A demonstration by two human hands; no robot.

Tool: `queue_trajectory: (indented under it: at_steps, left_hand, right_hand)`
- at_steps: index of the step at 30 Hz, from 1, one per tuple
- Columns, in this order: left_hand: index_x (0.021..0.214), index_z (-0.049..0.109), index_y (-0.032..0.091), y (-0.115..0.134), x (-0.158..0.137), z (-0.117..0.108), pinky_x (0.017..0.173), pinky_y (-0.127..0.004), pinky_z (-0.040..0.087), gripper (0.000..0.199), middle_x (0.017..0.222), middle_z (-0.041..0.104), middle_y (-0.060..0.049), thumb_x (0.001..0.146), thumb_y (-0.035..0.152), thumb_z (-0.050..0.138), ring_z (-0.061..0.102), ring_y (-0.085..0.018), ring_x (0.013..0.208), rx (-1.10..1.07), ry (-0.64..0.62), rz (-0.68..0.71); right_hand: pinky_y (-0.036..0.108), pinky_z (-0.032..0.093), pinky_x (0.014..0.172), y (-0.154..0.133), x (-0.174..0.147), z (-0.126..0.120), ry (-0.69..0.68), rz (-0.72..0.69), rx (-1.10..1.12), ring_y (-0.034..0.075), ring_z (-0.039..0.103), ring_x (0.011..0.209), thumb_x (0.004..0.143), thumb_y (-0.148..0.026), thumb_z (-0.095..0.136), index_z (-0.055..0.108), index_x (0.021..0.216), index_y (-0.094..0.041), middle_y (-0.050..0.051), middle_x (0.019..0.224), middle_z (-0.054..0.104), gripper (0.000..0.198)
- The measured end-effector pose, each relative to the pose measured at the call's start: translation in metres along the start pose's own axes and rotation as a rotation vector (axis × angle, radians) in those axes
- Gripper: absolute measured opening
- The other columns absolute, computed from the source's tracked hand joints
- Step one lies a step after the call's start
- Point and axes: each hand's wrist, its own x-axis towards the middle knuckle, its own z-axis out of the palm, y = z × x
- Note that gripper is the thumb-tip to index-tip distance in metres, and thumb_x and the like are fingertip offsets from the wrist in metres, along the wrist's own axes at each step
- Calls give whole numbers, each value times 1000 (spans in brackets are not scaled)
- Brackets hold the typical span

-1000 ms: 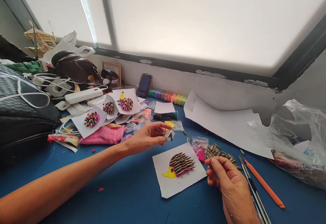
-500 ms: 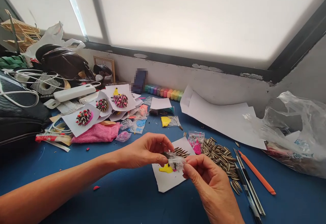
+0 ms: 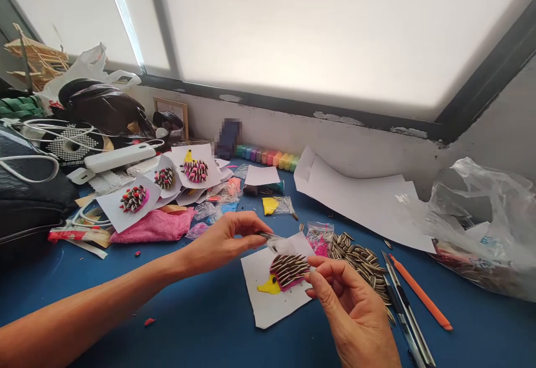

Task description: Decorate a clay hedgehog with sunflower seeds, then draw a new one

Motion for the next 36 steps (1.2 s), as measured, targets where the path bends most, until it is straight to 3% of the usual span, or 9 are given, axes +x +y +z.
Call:
queue_trajectory:
  at_steps: [3, 5, 11, 15, 18, 22, 25, 29, 36]
  left_hand:
    - [101, 65, 16, -17, 10, -8, 65, -24, 42, 19, 75, 61, 0, 85, 23, 58, 52, -12, 70, 332, 277, 42]
    - [100, 63, 16, -29, 16, -14, 66, -26, 43, 15, 74, 60, 0, 89, 23, 55, 54, -13, 70, 589, 305, 68]
    - [94, 69, 17, -43, 20, -14, 88, -36, 45, 11, 96, 64, -6, 86, 19, 60, 56, -21, 94, 756, 181, 146]
    - [117, 66, 21, -41, 15, -5, 94, -38, 45, 30, 112, 63, -8, 95, 20, 46, 55, -22, 104, 871, 67, 209]
    - [137, 51, 21, -36, 14, -2, 100, -39, 44, 42, 132, 55, -8, 97, 21, 40, 52, -23, 114, 959, 35, 220]
    - [139, 46, 17, -27, 22, -13, 106, -36, 40, 43, 145, 46, -10, 97, 23, 40, 47, -23, 126, 1119, 60, 100]
    - [125, 56, 9, -24, 36, -25, 104, -43, 39, 37, 140, 48, -18, 95, 25, 42, 49, -30, 124, 1196, 70, 16]
    - [125, 52, 4, -25, 51, -32, 103, -47, 38, 41, 133, 50, -23, 92, 26, 47, 49, -34, 122, 1235, 62, -16]
    - [114, 61, 11, -21, 51, -24, 95, -42, 44, 31, 115, 60, -16, 93, 23, 42, 57, -27, 107, 1223, 43, 45]
  right_hand:
    - [24, 57, 56, -6, 4, 0, 62, 23, -94, 17, 65, 60, 59, -68, 71, 69, 67, -22, 6, 72, 71, 47]
    - [23, 53, 51, -5, 7, -1, 68, 25, -152, 15, 60, 54, 61, -70, 67, 68, 66, -22, 5, 65, 68, 48]
    - [25, 50, 49, 6, 15, -5, 33, 54, -198, 15, 55, 51, 62, -72, 61, 66, 65, -22, 4, 58, 63, 50]
    - [25, 50, 48, 7, 14, -4, 36, 69, -178, 15, 54, 50, 59, -73, 63, 64, 63, -22, 3, 55, 62, 51]
    - [25, 50, 48, 6, 14, -3, 60, 91, -158, 15, 56, 51, 56, -71, 66, 63, 62, -23, 4, 57, 64, 48]
    - [24, 50, 46, 6, 16, -2, 127, 151, -112, 15, 56, 50, 47, -63, 75, 65, 65, -23, 2, 57, 63, 45]
    - [24, 51, 46, 6, 16, -2, 143, 159, -74, 15, 58, 52, 43, -58, 77, 68, 68, -23, 1, 62, 66, 44]
    - [24, 53, 48, 7, 15, -3, 129, 163, -75, 15, 58, 53, 46, -56, 76, 69, 68, -23, 2, 62, 68, 41]
    - [27, 55, 49, 6, 15, -3, 120, 120, -137, 18, 62, 53, 50, -58, 73, 69, 67, -23, 3, 64, 71, 38]
